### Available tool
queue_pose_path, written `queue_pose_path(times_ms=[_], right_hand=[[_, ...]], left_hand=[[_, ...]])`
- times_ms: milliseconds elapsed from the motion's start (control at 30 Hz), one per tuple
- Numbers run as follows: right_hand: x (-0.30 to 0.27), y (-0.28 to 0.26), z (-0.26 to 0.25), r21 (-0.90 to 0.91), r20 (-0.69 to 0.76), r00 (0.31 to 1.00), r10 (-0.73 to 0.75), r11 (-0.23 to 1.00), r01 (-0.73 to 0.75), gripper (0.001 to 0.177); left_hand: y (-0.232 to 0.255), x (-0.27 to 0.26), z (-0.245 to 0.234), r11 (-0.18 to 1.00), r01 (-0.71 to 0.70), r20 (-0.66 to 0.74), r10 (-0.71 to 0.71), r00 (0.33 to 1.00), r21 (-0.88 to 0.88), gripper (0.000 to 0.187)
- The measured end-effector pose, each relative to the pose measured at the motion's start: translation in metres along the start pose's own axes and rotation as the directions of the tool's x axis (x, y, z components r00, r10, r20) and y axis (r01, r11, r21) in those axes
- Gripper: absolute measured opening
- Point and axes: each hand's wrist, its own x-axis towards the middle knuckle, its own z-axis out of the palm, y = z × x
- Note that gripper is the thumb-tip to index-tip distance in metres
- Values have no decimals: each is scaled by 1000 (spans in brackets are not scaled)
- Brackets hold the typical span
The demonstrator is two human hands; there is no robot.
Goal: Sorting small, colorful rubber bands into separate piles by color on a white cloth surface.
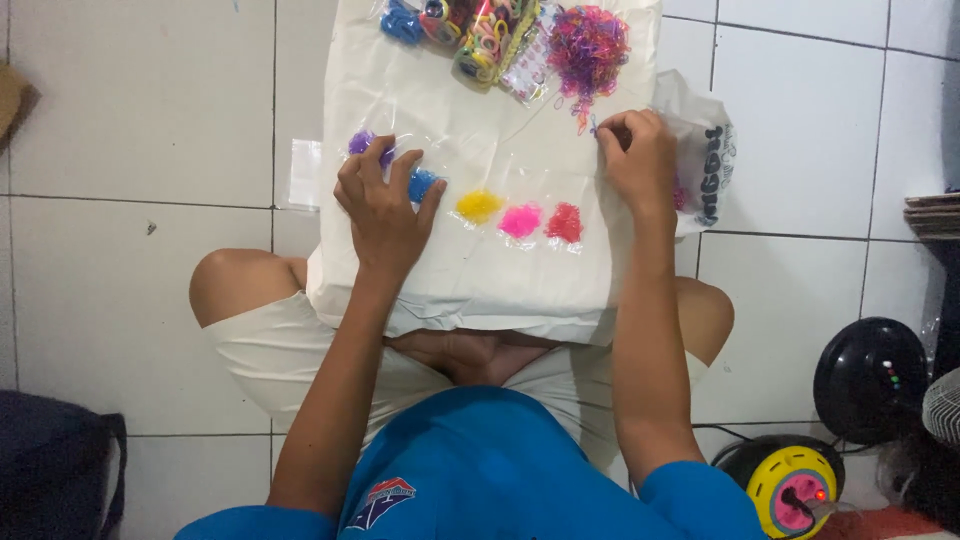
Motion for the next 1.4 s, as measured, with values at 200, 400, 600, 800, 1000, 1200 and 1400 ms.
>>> queue_pose_path(times_ms=[200,400,600,800,1000,1200,1400], right_hand=[[-2,-8,-2,-18,-42,998,-39,999,38,3],[-7,-2,6,-24,-85,996,-36,999,34,4],[-8,-1,17,-121,-146,988,-55,992,37,4],[-5,-28,6,-132,-53,997,-50,990,43,5],[3,-38,-4,-27,-36,989,-140,990,139,11],[26,-54,28,-253,-191,949,-250,947,198,7],[27,-49,31,-275,-180,952,-248,942,193,6]], left_hand=[[-2,-1,1,1000,0,16,-1,1000,19,34],[3,1,-5,1000,5,19,-5,1000,16,33],[0,1,-2,1000,-8,18,8,1000,18,33],[1,1,-4,1000,-10,27,10,1000,-2,32],[2,2,-6,1000,-15,39,14,999,18,31],[6,2,-15,997,-42,-20,41,999,-59,38],[5,1,-13,997,-49,-23,48,999,-62,38]])
